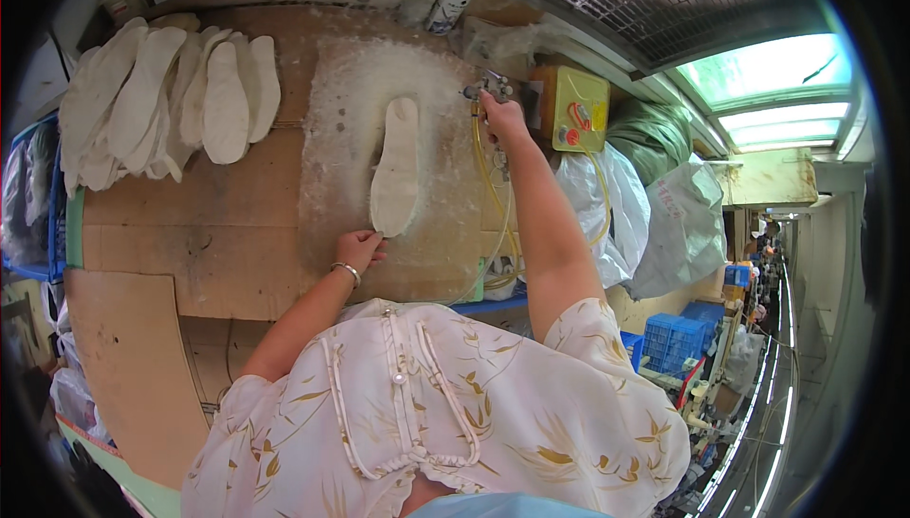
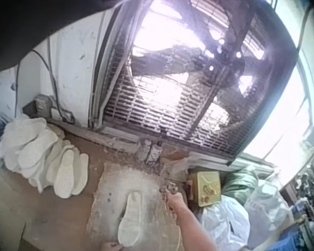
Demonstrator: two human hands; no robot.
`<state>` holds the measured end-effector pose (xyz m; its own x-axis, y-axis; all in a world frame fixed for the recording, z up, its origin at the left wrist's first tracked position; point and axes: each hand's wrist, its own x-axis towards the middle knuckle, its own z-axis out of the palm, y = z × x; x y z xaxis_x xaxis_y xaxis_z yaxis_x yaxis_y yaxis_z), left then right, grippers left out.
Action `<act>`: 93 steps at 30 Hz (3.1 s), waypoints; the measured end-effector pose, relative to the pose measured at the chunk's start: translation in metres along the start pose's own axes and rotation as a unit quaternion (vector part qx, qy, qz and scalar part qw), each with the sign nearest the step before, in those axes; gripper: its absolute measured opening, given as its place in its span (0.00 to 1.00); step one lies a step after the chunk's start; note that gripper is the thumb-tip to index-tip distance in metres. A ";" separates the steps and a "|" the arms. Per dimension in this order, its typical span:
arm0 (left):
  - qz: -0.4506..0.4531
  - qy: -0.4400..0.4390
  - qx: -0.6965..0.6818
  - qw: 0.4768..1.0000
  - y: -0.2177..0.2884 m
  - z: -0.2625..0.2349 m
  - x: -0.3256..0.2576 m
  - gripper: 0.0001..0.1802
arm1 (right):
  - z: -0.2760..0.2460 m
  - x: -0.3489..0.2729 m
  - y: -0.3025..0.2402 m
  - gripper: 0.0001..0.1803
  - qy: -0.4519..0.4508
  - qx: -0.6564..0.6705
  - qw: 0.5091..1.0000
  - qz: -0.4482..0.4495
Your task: Spraying adhesive or coating onto shoe insoles and organizing components in a manufacturing setting.
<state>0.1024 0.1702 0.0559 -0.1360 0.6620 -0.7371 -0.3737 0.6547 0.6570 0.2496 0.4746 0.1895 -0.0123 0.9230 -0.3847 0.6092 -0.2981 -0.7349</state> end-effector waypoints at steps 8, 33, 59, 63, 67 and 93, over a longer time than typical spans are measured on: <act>0.003 0.003 -0.007 1.000 0.001 0.000 0.000 0.12 | 0.000 0.000 -0.003 0.26 0.000 0.036 0.999 -0.021; 0.002 0.010 0.004 1.000 -0.001 -0.001 0.000 0.11 | -0.003 -0.004 -0.008 0.24 0.000 -0.008 1.000 0.007; 0.013 0.004 0.007 1.000 -0.002 -0.001 0.000 0.12 | -0.002 -0.002 -0.005 0.20 -0.006 -0.001 1.000 -0.016; 0.008 0.003 -0.001 1.000 -0.003 0.000 0.001 0.12 | -0.001 -0.002 -0.006 0.19 -0.007 -0.002 1.000 -0.012; 0.009 0.004 0.003 1.000 -0.005 -0.001 0.003 0.12 | 0.000 -0.005 -0.010 0.20 -0.009 -0.002 1.000 -0.010; 0.003 0.003 0.002 1.000 -0.006 -0.002 0.004 0.12 | 0.001 0.001 -0.010 0.21 0.000 0.005 1.000 -0.022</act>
<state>0.1024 0.1685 0.0491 -0.1440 0.6632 -0.7344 -0.3699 0.6523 0.6616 0.2428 0.4780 0.1961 -0.0385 0.9356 -0.3510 0.6009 -0.2590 -0.7562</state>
